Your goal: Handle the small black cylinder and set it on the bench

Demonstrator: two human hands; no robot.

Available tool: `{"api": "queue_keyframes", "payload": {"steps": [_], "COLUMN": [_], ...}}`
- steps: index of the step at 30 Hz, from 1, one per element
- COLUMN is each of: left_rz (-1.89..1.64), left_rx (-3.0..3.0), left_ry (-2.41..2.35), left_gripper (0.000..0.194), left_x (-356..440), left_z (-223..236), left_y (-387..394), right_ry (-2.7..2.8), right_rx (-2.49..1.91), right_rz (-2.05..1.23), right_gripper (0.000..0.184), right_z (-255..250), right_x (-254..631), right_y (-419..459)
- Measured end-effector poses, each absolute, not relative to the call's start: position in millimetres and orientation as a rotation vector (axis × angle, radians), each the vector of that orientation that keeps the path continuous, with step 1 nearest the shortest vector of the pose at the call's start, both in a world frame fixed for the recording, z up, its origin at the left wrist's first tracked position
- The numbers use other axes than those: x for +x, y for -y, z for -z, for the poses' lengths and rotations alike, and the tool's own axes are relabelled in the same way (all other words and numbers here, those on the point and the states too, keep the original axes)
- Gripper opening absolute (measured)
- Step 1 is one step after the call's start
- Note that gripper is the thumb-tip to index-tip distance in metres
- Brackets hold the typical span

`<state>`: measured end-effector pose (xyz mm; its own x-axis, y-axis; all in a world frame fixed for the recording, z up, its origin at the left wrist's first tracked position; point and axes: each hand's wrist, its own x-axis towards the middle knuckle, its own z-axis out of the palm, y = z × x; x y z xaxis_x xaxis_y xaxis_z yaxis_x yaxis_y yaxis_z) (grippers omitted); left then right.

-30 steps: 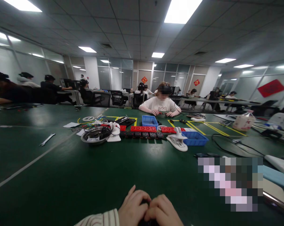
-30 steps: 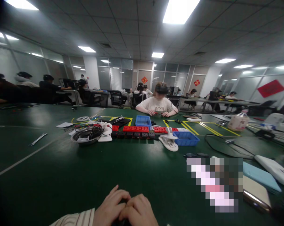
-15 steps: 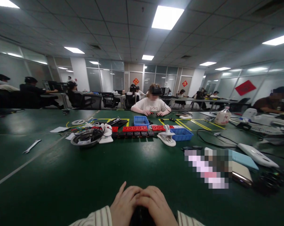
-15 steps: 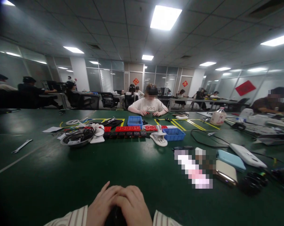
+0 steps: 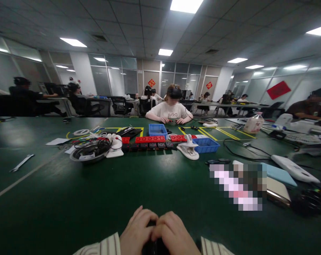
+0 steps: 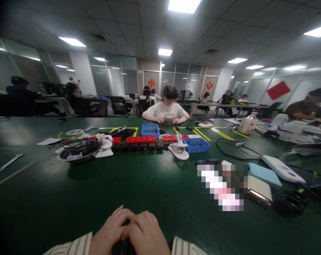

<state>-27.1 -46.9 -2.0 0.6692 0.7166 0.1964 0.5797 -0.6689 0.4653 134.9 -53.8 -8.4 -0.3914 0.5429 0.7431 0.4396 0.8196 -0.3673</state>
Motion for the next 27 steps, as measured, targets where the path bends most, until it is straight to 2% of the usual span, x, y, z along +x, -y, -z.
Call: {"api": "queue_keyframes", "payload": {"steps": [4,8,11,13,15,17,22,27], "left_rz": [-0.465,-0.528,-0.648,-0.717,-0.76,-0.78,-0.637,-0.583], "left_rx": [2.549,2.552,2.587,2.621,2.651,2.654,2.598,2.585], "left_ry": [-1.054,-1.12,-1.109,-1.083,-1.089,-1.133,-1.165,-1.16], "left_gripper": [0.022,0.054,0.066,0.065,0.06,0.057,0.035,0.027], "left_x": [-23,-21,-25,-28,-29,-28,-23,-24], "left_z": [-2,5,12,14,12,8,6,10], "left_y": [48,50,53,56,60,63,59,51], "right_ry": [2.314,2.366,2.301,2.231,2.135,2.039,1.973,1.976], "right_rx": [-0.41,-0.436,-0.508,-0.558,-0.657,-0.773,-0.954,-0.887], "right_rz": [-0.208,-0.145,-0.114,-0.128,-0.18,-0.241,-0.247,-0.135], "right_gripper": [0.035,0.024,0.022,0.029,0.048,0.059,0.065,0.064], "right_z": [-16,-19,-13,-12,-15,-18,-6,11], "right_x": [144,150,149,148,145,143,136,134], "right_y": [54,54,55,60,66,72,71,60]}}
